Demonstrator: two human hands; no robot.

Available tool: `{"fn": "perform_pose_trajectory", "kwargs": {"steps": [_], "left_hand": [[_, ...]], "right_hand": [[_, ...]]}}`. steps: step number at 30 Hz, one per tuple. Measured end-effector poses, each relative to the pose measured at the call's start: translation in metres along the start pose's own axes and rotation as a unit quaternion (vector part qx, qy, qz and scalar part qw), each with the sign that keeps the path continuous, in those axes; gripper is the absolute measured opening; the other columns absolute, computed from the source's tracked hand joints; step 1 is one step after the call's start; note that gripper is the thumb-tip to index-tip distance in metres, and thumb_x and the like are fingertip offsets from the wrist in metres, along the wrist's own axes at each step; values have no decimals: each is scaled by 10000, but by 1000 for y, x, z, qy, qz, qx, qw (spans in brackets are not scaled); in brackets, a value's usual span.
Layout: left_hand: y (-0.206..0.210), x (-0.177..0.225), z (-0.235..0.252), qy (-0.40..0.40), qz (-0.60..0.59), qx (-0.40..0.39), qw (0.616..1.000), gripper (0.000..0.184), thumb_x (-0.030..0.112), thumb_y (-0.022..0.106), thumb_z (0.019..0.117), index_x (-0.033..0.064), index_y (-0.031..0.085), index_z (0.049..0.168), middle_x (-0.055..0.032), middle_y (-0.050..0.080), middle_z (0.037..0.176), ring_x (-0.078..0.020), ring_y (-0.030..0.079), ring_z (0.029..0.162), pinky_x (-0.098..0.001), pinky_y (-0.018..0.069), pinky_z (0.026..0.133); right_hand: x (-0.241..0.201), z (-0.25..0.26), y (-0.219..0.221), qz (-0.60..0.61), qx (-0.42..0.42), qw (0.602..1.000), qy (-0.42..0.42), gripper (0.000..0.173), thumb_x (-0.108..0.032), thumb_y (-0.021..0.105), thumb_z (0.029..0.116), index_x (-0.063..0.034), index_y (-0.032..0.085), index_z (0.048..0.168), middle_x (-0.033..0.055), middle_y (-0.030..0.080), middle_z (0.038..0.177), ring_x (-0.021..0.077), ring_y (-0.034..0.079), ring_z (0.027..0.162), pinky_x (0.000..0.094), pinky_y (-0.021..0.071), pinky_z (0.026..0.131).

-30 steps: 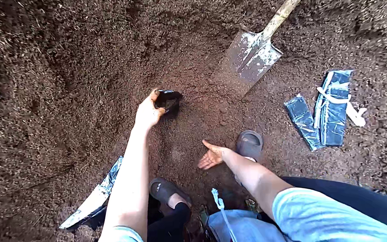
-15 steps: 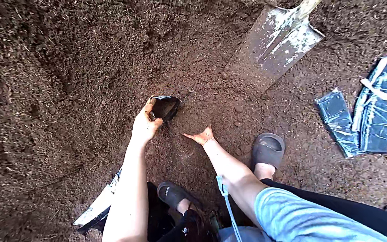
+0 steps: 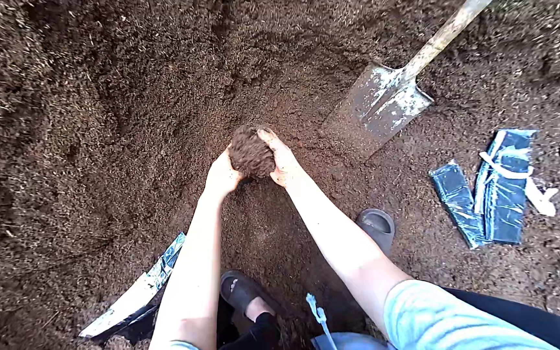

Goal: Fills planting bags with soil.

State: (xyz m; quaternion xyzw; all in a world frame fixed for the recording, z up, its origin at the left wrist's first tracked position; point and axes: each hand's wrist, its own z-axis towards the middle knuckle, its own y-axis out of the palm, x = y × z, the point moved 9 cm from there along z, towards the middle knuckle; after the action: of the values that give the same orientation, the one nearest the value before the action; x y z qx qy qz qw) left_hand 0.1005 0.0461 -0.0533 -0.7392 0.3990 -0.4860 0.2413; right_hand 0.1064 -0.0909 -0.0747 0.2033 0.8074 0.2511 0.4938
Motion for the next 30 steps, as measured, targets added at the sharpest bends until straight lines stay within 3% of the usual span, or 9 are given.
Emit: {"fn": "perform_pose_trajectory", "kwargs": {"steps": [3, 5, 8, 12, 15, 17, 20, 27, 30], "left_hand": [[-1, -16, 5, -36, -8, 5, 999, 766, 98, 808, 859, -29, 422, 1508, -293, 564, 1412, -419, 540, 1346, -618, 397, 1131], [-4, -18, 8, -23, -21, 21, 999, 777, 78, 811, 843, 33, 439, 1523, -260, 569, 1430, -406, 549, 1344, -632, 406, 1119], [-10, -16, 5, -5, -15, 29, 999, 791, 81, 755, 893, 82, 377, 1588, -197, 475, 1562, -370, 483, 1426, -622, 368, 1161], [-14, -50, -7, 32, -155, 133, 978, 573, 106, 531, 975, 138, 477, 1545, -52, 419, 1634, -209, 485, 1436, -465, 428, 1146], [19, -124, -26, -100, -254, 256, 927, 431, 232, 374, 1092, 47, 538, 1444, -125, 545, 1514, -240, 539, 1371, -465, 436, 1129], [81, -166, -37, -245, -230, 220, 916, 526, 365, 348, 1131, -3, 505, 1473, -235, 525, 1504, -360, 473, 1430, -587, 346, 1178], [154, -177, -42, -300, -201, 223, 905, 540, 405, 379, 1115, 33, 536, 1473, -183, 459, 1583, -336, 363, 1514, -615, 182, 1240], [189, -79, -35, -188, -479, 253, 819, 542, 353, 452, 1111, -29, 455, 1496, -230, 514, 1501, -264, 497, 1405, -436, 397, 1183], [201, -42, -37, -180, -351, 204, 896, 534, 356, 522, 1080, -8, 509, 1471, -245, 437, 1557, -368, 408, 1453, -520, 302, 1217]], "right_hand": [[-11, 3, 17, -181, -3, 983, -32, 477, -189, 566, 1053, -14, 467, 1486, 164, 535, 1475, 195, 517, 1352, 383, 418, 1136], [-21, 2, 30, -307, -44, 949, -55, 361, -140, 557, 1052, -8, 567, 1388, 171, 580, 1418, 205, 546, 1320, 397, 429, 1123], [-46, 16, 18, -460, -57, 883, -73, 354, -263, 521, 1072, -62, 623, 1346, 140, 652, 1335, 227, 628, 1226, 469, 496, 1052], [-58, 80, -87, -612, 55, 788, -52, 508, -425, 378, 1103, -108, 577, 1445, 156, 585, 1458, 330, 521, 1387, 576, 368, 1166], [-21, 107, -163, -655, 78, 751, 42, 564, -488, 362, 1095, -113, 582, 1453, 188, 533, 1505, 420, 438, 1434, 657, 308, 1165], [-3, 103, -172, -646, 61, 757, 70, 549, -475, 385, 1093, -111, 582, 1454, 166, 511, 1530, 373, 419, 1459, 617, 292, 1192], [28, 77, -165, -565, 31, 814, 129, 554, -479, 401, 1097, -91, 566, 1456, 166, 533, 1510, 330, 453, 1443, 600, 304, 1195], [140, -3, -157, -293, 43, 914, 276, 773, -702, 496, 969, -218, 419, 1568, 126, 459, 1571, 302, 442, 1440, 607, 372, 1148], [138, -36, -146, -167, 65, 940, 290, 696, -628, 494, 1004, -248, 386, 1577, 117, 490, 1534, 277, 489, 1385, 530, 418, 1114]]}}
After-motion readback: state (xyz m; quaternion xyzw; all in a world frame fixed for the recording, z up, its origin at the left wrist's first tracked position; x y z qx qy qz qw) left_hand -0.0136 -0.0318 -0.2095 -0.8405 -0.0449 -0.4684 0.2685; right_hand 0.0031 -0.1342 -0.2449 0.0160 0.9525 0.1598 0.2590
